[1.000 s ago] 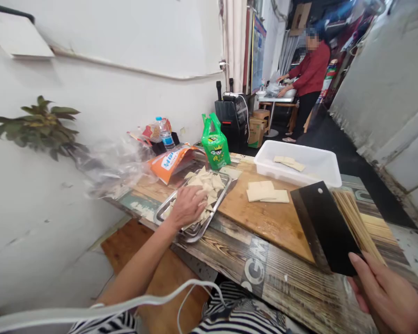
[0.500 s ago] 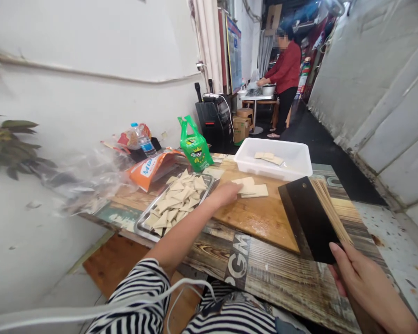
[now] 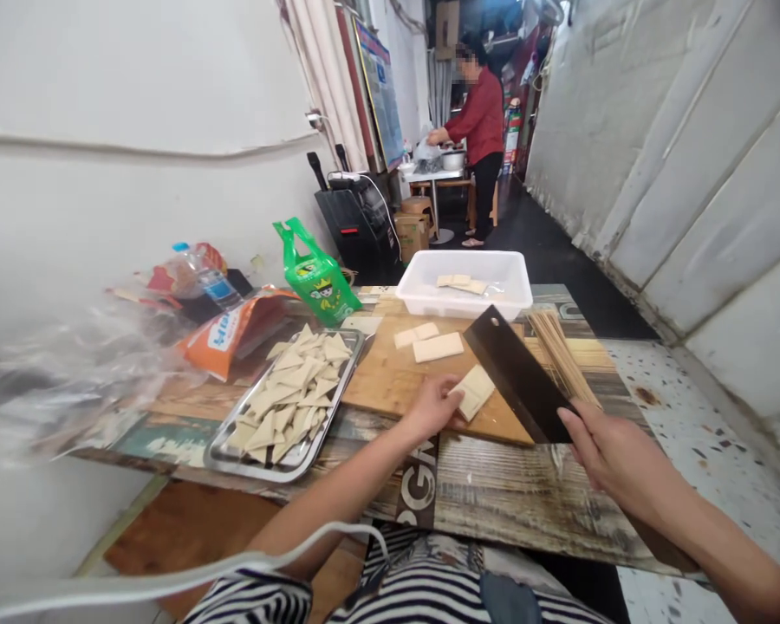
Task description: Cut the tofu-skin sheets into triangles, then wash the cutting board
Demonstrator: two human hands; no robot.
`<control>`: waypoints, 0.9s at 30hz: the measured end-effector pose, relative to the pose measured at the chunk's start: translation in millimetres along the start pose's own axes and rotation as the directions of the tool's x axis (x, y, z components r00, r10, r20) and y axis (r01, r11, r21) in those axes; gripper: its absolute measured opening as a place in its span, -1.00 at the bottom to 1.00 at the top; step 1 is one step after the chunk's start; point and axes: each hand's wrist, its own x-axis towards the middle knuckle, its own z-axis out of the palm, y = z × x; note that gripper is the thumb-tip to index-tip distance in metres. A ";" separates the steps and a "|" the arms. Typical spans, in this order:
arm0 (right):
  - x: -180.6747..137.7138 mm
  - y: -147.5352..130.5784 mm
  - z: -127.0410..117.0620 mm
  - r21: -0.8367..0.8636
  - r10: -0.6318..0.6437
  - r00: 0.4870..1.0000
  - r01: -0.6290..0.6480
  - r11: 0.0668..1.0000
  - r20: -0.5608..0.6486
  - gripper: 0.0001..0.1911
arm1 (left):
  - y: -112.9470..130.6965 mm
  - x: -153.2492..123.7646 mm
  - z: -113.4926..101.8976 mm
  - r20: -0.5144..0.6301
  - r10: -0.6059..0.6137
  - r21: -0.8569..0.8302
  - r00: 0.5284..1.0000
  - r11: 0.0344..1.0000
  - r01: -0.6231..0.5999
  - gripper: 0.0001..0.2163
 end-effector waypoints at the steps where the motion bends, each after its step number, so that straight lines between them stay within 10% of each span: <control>1: 1.6 -0.3 0.4 -0.056 -0.025 0.999 0.027 0.998 0.025 -0.63 | 1.0 -6.1 -1.5 -0.042 0.029 0.128 0.999 0.991 -0.023 -0.69; 7: 7.6 -3.3 1.4 -0.274 -0.102 0.978 0.149 0.950 0.180 -0.66 | -4.7 -27.5 -6.9 -0.043 0.315 0.588 0.948 0.775 -0.231 -0.62; 27: 23.2 -22.3 -12.3 -0.343 -0.098 0.910 0.249 0.906 0.403 -0.78 | -5.5 -31.4 14.6 -0.047 0.367 0.629 0.929 0.733 -0.258 -0.77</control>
